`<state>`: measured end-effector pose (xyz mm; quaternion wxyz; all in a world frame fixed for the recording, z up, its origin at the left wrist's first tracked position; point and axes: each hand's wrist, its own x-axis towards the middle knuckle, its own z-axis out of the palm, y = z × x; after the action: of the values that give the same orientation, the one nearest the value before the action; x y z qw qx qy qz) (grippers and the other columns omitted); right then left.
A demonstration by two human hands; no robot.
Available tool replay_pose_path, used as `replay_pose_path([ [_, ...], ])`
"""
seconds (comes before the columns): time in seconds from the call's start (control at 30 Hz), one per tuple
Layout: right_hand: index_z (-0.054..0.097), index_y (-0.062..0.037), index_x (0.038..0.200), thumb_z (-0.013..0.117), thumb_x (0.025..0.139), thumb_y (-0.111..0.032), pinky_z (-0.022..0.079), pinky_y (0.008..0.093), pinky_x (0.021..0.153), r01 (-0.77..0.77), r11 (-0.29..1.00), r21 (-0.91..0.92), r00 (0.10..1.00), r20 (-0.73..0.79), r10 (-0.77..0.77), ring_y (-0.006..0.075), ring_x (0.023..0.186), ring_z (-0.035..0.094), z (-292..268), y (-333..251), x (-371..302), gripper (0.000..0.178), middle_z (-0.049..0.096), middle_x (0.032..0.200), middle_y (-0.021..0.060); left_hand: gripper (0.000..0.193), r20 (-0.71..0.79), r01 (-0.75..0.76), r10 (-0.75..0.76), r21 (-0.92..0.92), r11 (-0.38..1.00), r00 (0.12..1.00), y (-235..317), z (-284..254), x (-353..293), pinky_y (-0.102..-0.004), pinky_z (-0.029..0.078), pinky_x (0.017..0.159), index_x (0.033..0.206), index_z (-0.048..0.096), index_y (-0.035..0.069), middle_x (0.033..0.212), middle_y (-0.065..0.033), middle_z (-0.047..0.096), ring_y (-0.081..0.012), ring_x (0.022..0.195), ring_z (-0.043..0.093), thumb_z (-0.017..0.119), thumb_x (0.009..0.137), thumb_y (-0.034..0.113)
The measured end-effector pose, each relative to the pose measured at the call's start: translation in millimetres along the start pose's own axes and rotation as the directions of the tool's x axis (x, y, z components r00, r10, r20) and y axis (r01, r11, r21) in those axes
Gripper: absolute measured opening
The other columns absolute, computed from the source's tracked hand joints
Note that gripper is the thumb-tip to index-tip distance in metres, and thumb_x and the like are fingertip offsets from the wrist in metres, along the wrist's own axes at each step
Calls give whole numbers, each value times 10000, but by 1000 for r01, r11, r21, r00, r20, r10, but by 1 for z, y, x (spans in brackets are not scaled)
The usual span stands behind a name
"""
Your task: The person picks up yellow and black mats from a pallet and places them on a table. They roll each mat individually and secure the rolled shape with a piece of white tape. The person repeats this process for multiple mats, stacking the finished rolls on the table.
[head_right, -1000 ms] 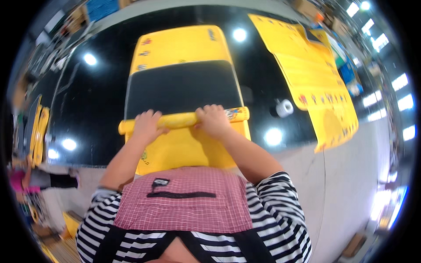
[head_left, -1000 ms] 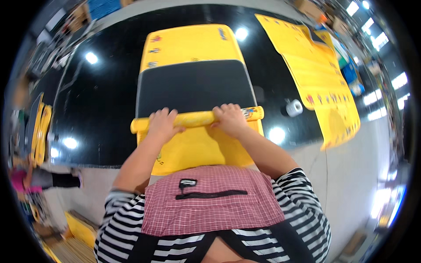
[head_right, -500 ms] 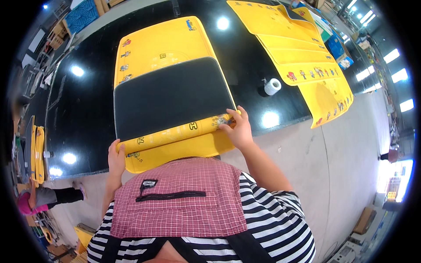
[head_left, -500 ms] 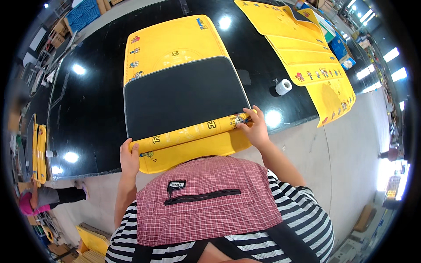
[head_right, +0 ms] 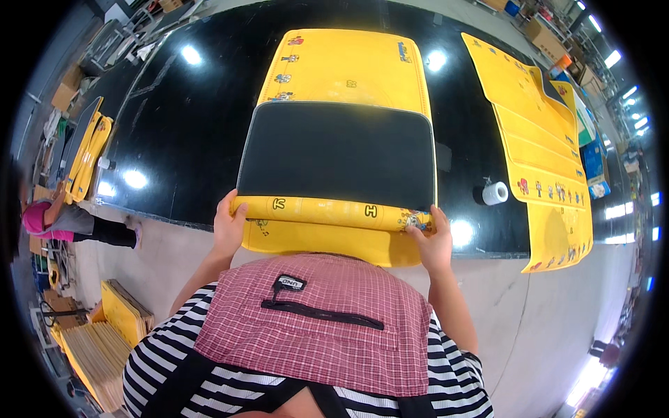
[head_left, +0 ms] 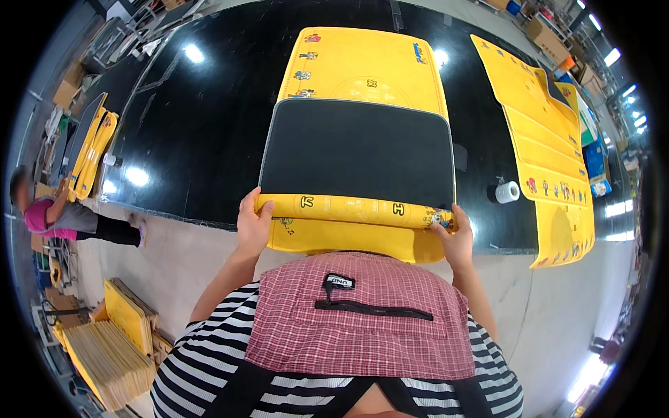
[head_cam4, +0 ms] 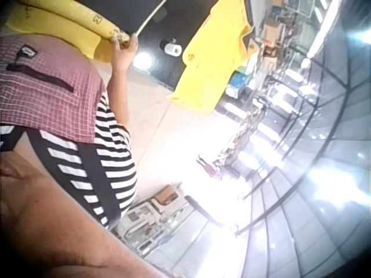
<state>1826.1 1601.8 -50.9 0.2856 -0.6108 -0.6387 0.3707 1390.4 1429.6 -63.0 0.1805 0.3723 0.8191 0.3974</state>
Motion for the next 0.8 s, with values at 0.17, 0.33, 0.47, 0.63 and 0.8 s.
replay_pose_path([
  [0.17,512,69,1449,837,837,-193,478,393,1100,43,977,-207,999,-16,-47,363,1374,518,4,4,5,741,427,1548,263,533,93,-478,530,582,658,843,5,27,-5,-644,288,1154,1435,560,79,1523,-245,451,-433,1430,416,682,955,273],
  [0.33,537,16,1454,803,868,-197,439,445,1132,46,973,-227,999,-15,-51,389,1389,501,10,10,43,679,396,1574,270,626,364,-660,555,321,680,748,77,71,-12,-728,70,1187,1512,524,230,1650,-157,345,-405,1551,229,662,942,449],
  [0.47,589,-109,1426,781,880,-196,256,575,1218,617,521,-590,684,75,-726,359,1425,463,45,-37,76,586,455,1554,182,623,454,-625,444,419,659,773,109,92,70,-726,80,1192,1492,552,223,1648,-151,356,-378,1551,247,611,962,543],
  [0.63,632,-131,1344,770,869,-327,284,571,1200,639,491,-592,721,241,-649,338,1441,435,123,-96,72,532,545,1488,120,501,309,-710,645,410,573,699,110,123,163,-622,197,1213,1344,680,196,1515,-161,520,-352,1468,398,624,963,515],
  [0.8,593,-131,1420,663,923,-506,330,534,1168,571,566,-595,819,369,-439,361,1404,466,124,-114,146,627,527,1499,186,542,457,-648,491,299,701,742,127,133,153,-502,368,1071,1311,664,139,1214,-110,623,-296,1245,536,739,871,446],
])
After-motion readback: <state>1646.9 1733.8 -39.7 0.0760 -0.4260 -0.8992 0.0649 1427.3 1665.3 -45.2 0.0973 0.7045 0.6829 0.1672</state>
